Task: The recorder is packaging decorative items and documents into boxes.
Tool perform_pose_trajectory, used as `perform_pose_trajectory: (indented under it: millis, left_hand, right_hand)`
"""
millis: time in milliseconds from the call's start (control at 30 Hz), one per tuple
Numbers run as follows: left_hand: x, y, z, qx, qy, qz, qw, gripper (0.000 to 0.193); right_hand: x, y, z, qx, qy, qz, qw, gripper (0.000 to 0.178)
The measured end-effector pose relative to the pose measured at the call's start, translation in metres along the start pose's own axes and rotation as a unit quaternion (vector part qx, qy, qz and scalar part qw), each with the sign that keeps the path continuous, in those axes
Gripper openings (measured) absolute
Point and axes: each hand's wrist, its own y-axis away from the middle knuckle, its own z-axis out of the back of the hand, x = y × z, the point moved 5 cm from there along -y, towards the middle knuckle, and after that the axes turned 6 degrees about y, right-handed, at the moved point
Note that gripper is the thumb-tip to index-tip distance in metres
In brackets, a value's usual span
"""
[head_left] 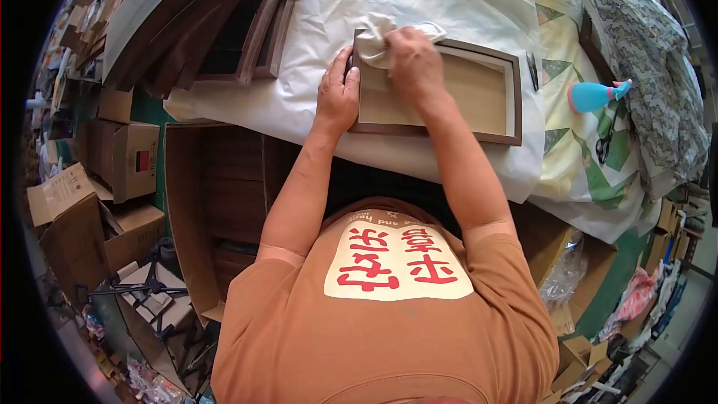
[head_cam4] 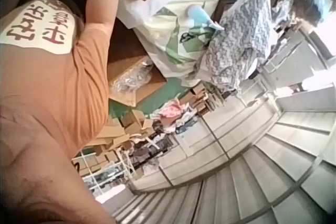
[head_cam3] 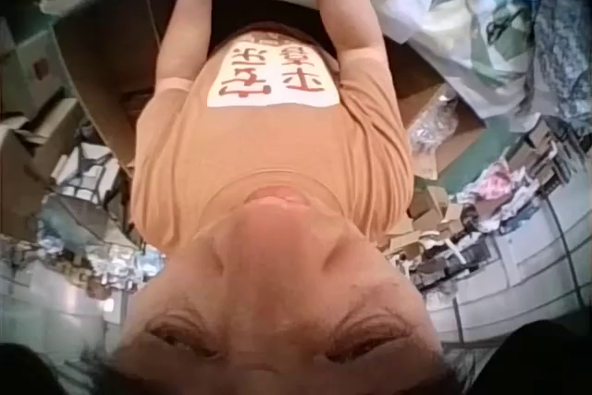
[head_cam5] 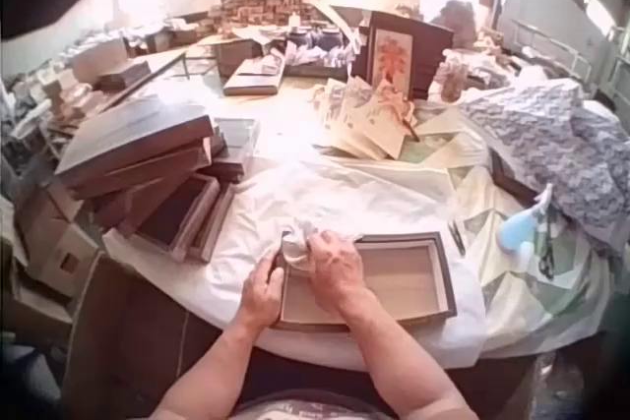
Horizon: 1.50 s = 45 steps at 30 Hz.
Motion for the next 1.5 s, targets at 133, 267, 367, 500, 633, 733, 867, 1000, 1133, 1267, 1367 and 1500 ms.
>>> perform_pose_trajectory:
  millis: [133, 267, 367, 500, 633, 733, 867, 1000, 1133, 1267, 1367, 1500]
  left_hand:
    - [0.002, 0.007, 0.0, -0.038, 0.008, 0.013, 0.999, 0.046]
    - [0.002, 0.007, 0.008, -0.075, 0.091, 0.02, 0.993, 0.045]
    - [-0.001, 0.008, 0.012, -0.097, 0.173, 0.043, 0.979, 0.044]
    - [0.006, 0.012, 0.019, -0.128, 0.315, 0.105, 0.935, 0.044]
    - [-0.005, 0.025, 0.017, -0.113, 0.234, 0.063, 0.964, 0.047]
    - [-0.012, 0.029, 0.011, -0.083, 0.145, 0.036, 0.985, 0.048]
    - [-0.01, 0.029, 0.01, -0.058, 0.05, 0.012, 0.997, 0.05]
    - [-0.008, 0.03, 0.008, -0.046, 0.038, 0.005, 0.998, 0.051]
    - [-0.004, 0.03, 0.008, -0.047, 0.037, 0.006, 0.998, 0.05]
    - [0.002, 0.028, 0.008, -0.05, 0.039, -0.003, 0.998, 0.049]
    - [0.004, 0.029, 0.009, -0.043, 0.046, 0.0, 0.998, 0.049]
    - [-0.002, 0.03, 0.011, -0.037, 0.063, 0.014, 0.997, 0.048]
  right_hand:
    - [0.035, 0.027, 0.011, -0.004, -0.111, 0.083, 0.99, 0.009]
    - [0.043, 0.056, 0.028, 0.149, -0.223, 0.056, 0.962, 0.007]
    - [0.05, 0.059, 0.026, 0.134, -0.274, 0.09, 0.948, 0.008]
    - [0.07, 0.049, 0.011, -0.003, -0.071, 0.225, 0.972, 0.012]
    - [0.053, -0.002, -0.004, -0.033, -0.001, 0.18, 0.983, 0.011]
    - [0.021, -0.035, -0.011, -0.007, 0.007, 0.128, 0.992, 0.007]
    - [-0.049, -0.028, 0.008, 0.009, 0.024, 0.029, 0.999, 0.009]
    - [-0.149, 0.008, 0.047, -0.026, 0.082, -0.06, 0.994, 0.013]
    - [-0.215, 0.059, 0.098, -0.021, 0.136, -0.14, 0.981, 0.013]
    - [-0.244, 0.128, 0.144, -0.014, 0.149, -0.221, 0.964, 0.021]
    - [-0.27, 0.171, 0.169, -0.025, 0.186, -0.256, 0.948, 0.023]
    - [-0.281, 0.204, 0.183, -0.103, 0.278, -0.243, 0.924, 0.023]
